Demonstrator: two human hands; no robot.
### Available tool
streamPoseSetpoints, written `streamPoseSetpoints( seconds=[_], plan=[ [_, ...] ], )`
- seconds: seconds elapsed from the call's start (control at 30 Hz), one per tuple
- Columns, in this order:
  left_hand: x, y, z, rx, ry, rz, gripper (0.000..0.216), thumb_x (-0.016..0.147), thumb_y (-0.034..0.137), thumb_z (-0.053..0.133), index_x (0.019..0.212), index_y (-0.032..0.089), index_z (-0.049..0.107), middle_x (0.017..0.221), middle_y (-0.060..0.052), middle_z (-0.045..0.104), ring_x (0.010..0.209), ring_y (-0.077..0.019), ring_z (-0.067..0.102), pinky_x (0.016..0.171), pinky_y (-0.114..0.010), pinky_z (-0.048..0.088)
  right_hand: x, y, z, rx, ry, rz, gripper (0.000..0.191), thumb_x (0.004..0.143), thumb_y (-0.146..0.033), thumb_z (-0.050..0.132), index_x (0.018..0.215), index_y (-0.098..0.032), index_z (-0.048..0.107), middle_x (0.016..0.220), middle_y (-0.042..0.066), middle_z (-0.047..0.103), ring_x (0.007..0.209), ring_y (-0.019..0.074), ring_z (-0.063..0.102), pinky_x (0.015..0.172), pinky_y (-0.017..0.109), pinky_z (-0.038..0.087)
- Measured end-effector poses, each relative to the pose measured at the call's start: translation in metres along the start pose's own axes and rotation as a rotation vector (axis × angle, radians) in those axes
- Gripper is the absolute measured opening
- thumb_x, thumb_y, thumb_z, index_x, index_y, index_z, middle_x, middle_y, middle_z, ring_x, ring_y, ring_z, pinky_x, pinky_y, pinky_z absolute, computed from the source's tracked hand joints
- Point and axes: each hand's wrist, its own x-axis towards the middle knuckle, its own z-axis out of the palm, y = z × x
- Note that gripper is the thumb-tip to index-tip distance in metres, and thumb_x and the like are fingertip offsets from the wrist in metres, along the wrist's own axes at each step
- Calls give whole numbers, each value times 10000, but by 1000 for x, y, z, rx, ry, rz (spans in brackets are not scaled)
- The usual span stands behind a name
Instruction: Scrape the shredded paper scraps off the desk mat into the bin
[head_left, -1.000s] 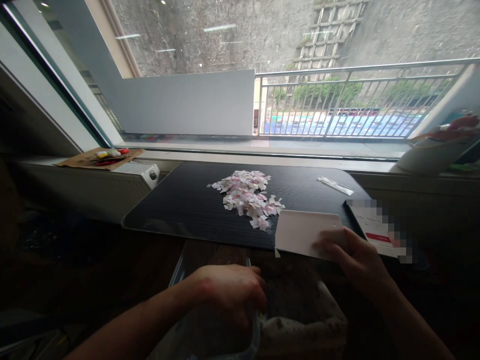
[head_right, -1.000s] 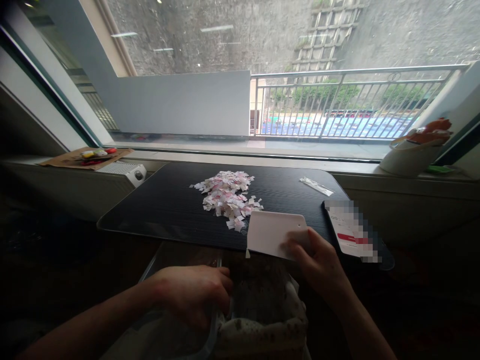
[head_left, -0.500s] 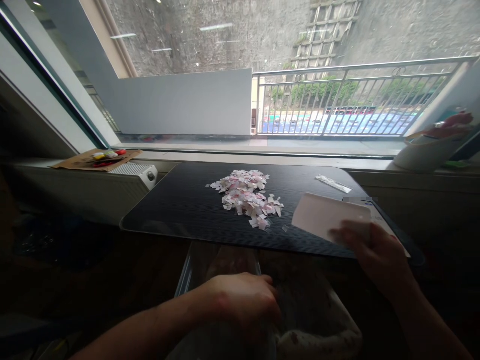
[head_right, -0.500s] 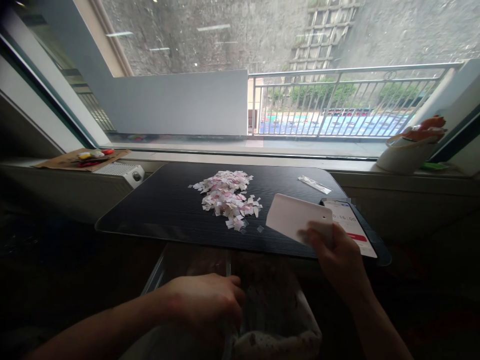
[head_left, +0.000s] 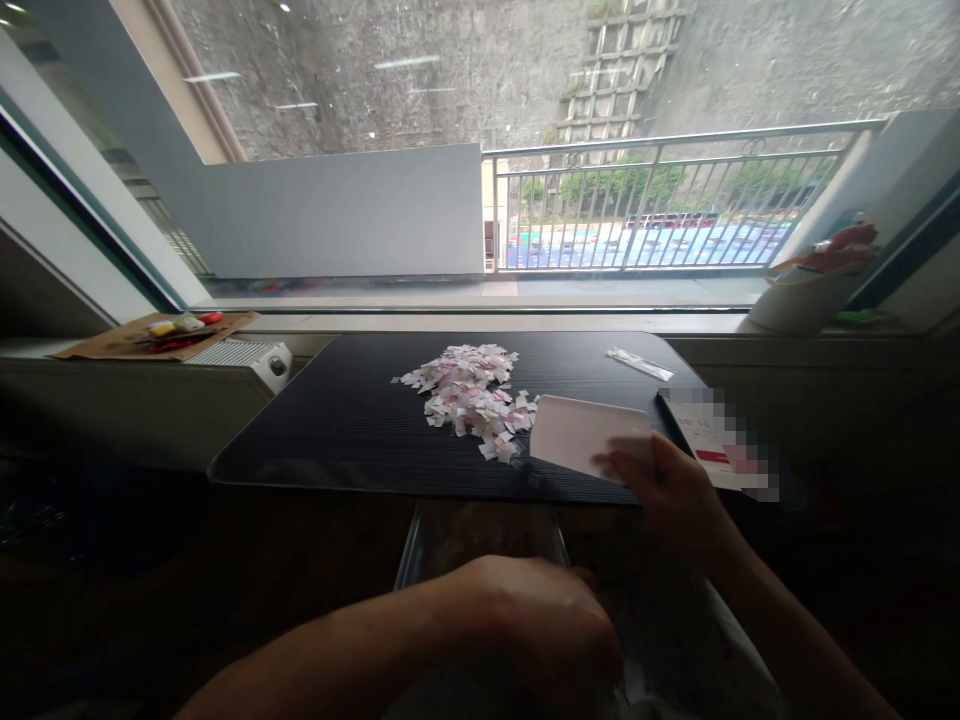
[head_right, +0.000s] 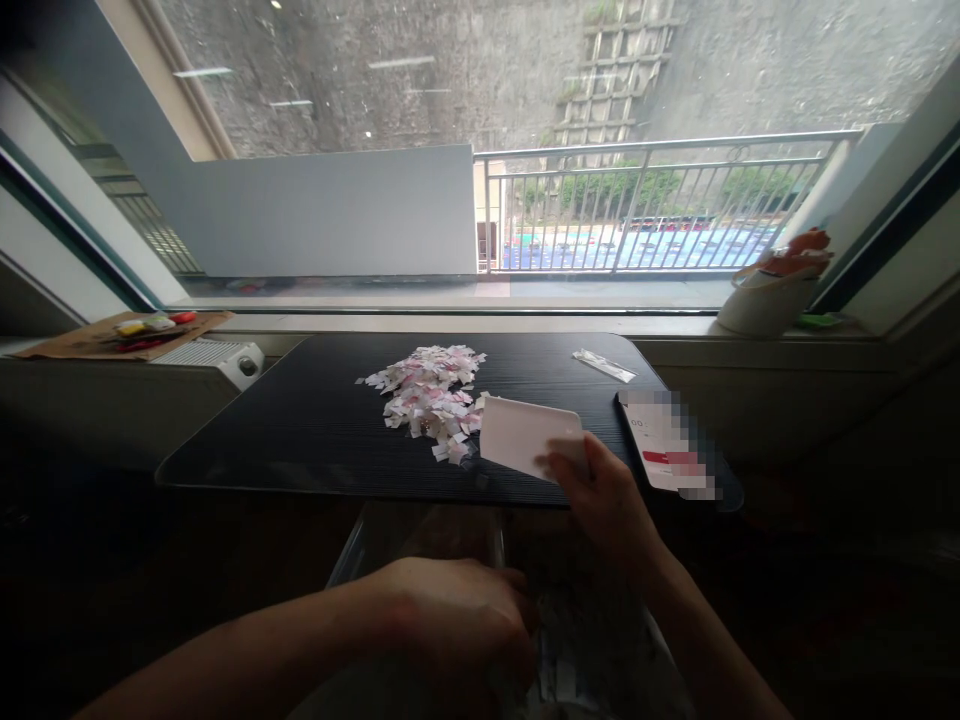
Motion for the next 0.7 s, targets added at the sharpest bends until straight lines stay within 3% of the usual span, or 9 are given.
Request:
streamPoseSetpoints(
  seconds=[0.2,0.33,0.6,0.7],
  plan=[
    [8,-5,7,24,72,46,234,779,235,654,988,176,742,937,-57,725,919,-237,621,668,-314,449,9,-10,7,-37,-37,-72,177,828,-381,677,895,-217,677,814,58,794,746,241,758,686,357,591],
    [8,-12,15,-39,130,8,164,753,249,683,901,195,730,873,-53,710,858,-222,628,673,-295,485,7,-12,15,27,-62,-72,167,816,-375,645,887,-224,651,836,68,795,791,254,764,739,387,593],
    [7,-14,19,-48,148,25,241,713,245,717,947,194,738,911,-55,719,844,-207,635,695,-285,499,-4,-17,18,120,-144,-81,162,843,-375,664,912,-229,661,885,45,820,838,237,796,758,357,629],
    [10,-14,16,-15,102,52,295,729,271,703,1004,173,742,913,-66,726,874,-232,638,671,-303,484,-9,-18,6,77,-52,-75,189,849,-406,708,896,-224,685,856,56,818,817,249,792,758,374,635]
  ],
)
